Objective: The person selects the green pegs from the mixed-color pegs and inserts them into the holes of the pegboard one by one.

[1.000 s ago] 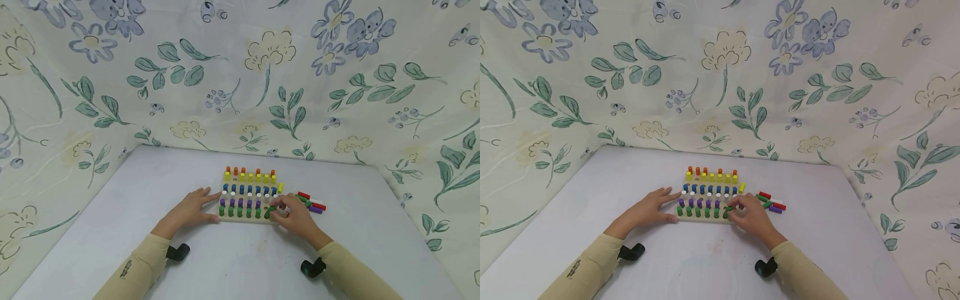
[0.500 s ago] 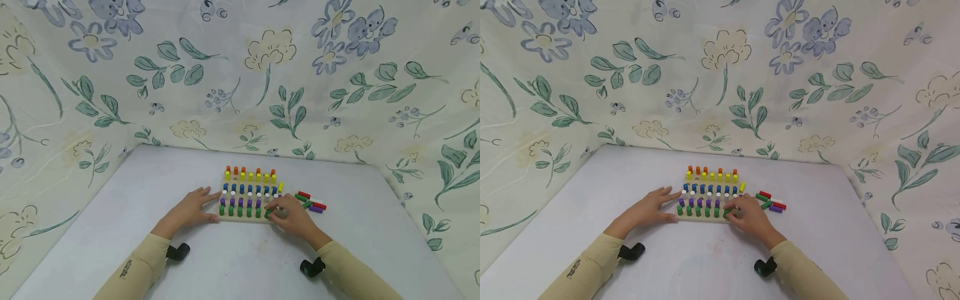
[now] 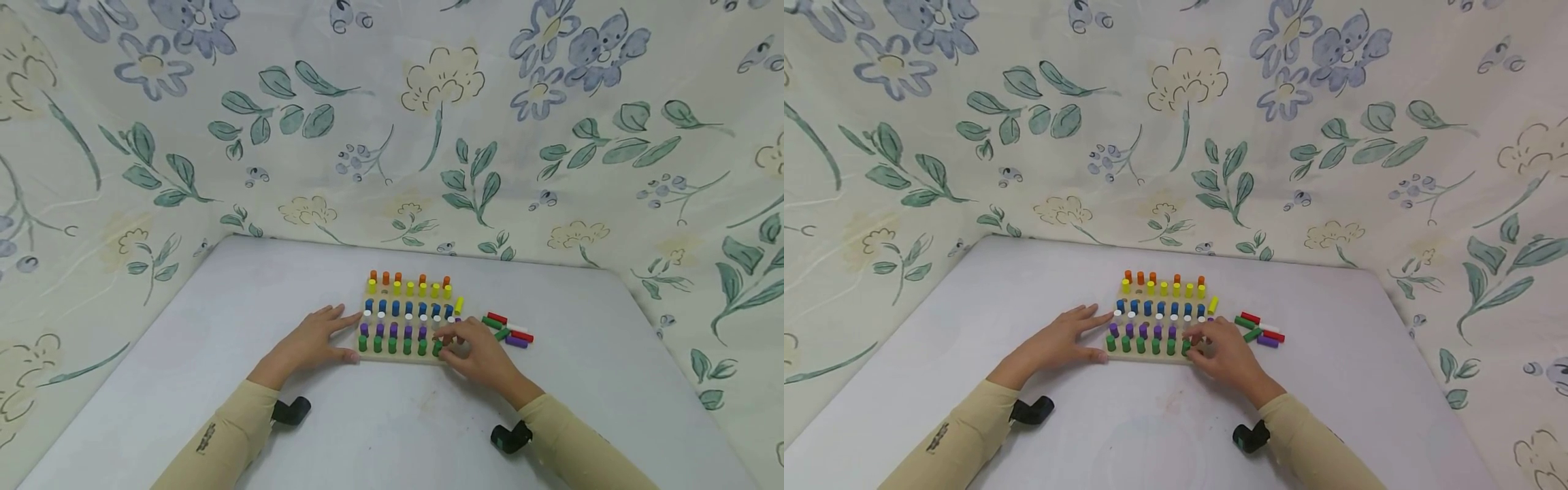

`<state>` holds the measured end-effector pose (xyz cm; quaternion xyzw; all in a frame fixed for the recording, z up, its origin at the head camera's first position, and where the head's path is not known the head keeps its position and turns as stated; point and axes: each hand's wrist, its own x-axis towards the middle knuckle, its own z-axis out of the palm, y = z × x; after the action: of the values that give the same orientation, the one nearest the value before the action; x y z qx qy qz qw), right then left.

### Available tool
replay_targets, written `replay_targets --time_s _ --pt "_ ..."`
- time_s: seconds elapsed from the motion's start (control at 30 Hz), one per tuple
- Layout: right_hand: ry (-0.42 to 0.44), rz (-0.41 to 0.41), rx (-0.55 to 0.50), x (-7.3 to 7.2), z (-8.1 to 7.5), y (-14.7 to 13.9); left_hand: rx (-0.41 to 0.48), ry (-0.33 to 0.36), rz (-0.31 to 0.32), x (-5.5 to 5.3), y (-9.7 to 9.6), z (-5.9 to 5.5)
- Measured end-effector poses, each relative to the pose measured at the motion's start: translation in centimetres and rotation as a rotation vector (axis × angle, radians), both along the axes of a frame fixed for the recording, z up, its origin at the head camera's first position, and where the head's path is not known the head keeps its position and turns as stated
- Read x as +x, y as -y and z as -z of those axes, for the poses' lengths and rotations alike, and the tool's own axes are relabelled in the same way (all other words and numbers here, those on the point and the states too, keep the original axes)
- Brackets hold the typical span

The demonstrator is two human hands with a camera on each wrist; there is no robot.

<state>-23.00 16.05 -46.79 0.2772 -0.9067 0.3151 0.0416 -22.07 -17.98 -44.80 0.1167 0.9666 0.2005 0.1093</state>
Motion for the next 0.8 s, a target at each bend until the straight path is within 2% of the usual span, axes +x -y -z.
replay_targets --time_s 0.27,0.8 --pt "0.031 -0.024 -0.030 0.1 0.1 -0.6 -0.002 -0.001 -0.005 0.1 0.0 0.1" --pt "0.043 0.077 0.002 0.1 0.2 -1.9 0.000 -0.013 0.000 0.0 0.0 0.2"
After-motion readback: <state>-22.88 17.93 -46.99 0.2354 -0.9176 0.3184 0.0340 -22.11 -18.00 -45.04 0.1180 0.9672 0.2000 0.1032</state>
